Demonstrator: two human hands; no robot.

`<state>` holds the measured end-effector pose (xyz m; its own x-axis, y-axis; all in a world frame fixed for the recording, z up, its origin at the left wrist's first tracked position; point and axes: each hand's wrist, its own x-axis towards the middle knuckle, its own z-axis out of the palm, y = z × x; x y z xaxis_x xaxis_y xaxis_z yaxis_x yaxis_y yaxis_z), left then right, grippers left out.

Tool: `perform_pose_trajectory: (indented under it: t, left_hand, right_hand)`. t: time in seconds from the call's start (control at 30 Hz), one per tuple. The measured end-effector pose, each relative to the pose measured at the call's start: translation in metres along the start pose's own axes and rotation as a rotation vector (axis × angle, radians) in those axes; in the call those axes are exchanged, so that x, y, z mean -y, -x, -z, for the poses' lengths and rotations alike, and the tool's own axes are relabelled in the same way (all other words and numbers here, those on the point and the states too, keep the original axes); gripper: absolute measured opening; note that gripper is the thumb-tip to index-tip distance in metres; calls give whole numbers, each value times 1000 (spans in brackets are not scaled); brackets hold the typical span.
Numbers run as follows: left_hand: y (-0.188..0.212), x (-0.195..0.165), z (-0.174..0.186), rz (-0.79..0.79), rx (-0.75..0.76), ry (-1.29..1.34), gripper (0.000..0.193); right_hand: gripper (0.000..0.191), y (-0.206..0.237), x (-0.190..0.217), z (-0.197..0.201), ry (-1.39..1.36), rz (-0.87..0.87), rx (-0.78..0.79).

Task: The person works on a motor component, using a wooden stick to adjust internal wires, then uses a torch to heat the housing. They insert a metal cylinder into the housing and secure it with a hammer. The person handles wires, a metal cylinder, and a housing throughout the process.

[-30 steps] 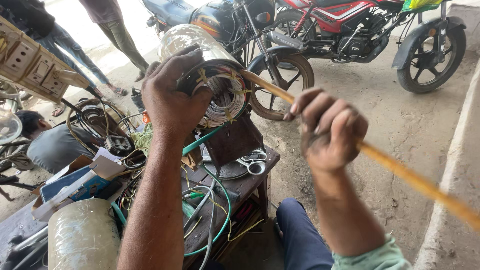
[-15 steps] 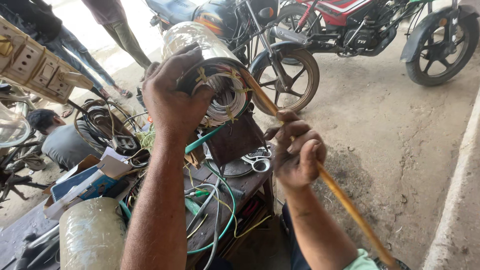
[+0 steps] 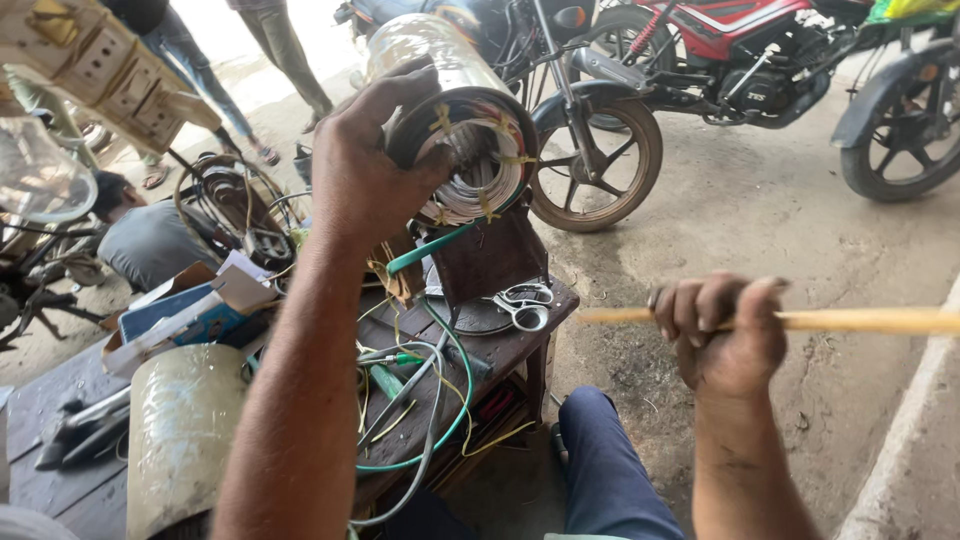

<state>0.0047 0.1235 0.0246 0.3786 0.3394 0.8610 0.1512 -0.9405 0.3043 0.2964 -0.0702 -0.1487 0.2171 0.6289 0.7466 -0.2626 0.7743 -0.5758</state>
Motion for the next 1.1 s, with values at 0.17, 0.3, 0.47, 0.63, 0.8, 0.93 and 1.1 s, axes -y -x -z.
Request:
perform_pose_trajectory:
  t: [0.17,0.3,0.47,0.63,0.8,0.93,1.1]
  left_hand:
    - [39,-16,47,297,116,-257,45]
    - [118,-36,86,444,-6,-183,30]
    - [223,-59,106,791,-237,119,27]
    - [334,-74,90,831,-332,330,32]
    - [451,-72,37,987,-199,496,32]
    - [510,-53,6,1204,-98,444,30]
    - [515,-43,12,1156,88,390,28]
  right_hand:
    - [45,73,-44,61,485,-525,-187]
    - [37,146,-61,61,687,-496,99]
    - [29,184,-77,3,495,-750,357]
    - [36,151,-86,-73,172,-1040,270]
    - [71,99,-95,-145,108,-891,361]
    - [57,51,-137,-186,337,-772,417]
    - [57,7,-219,-204,604,-944,364]
